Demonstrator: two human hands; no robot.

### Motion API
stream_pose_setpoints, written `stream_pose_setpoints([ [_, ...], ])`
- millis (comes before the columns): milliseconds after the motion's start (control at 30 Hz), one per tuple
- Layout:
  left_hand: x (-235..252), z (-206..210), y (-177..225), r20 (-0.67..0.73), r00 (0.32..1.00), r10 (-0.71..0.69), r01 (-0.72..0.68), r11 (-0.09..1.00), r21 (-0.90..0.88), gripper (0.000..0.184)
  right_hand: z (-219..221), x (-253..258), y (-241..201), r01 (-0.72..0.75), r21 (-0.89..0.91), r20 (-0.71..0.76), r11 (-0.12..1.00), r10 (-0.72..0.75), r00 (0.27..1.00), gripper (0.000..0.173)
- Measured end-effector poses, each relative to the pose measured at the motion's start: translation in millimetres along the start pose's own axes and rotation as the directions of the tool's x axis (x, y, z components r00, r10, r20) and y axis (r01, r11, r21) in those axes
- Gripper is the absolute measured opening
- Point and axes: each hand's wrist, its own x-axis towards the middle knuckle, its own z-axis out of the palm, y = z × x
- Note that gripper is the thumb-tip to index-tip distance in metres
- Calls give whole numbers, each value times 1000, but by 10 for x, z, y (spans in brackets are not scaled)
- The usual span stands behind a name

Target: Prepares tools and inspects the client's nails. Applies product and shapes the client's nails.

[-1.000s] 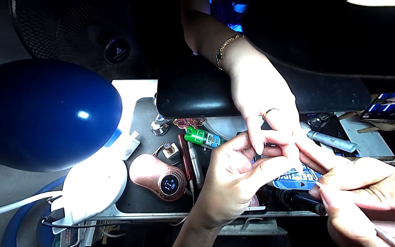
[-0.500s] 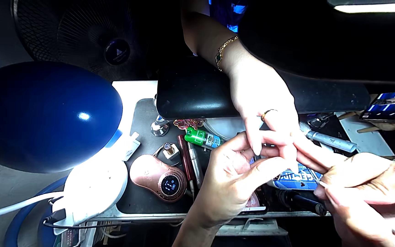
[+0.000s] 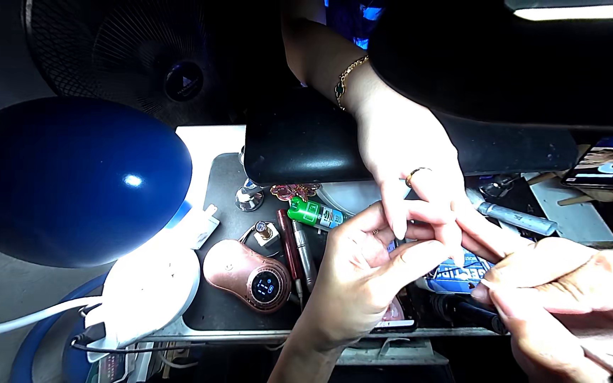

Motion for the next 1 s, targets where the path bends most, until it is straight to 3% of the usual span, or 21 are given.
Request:
stream_pose_setpoints([
  [1000,-14,-12,6,11,1000,5,-5,1000,2,23,15,28,10,-6,28,-29,1000,6,1000,8],
])
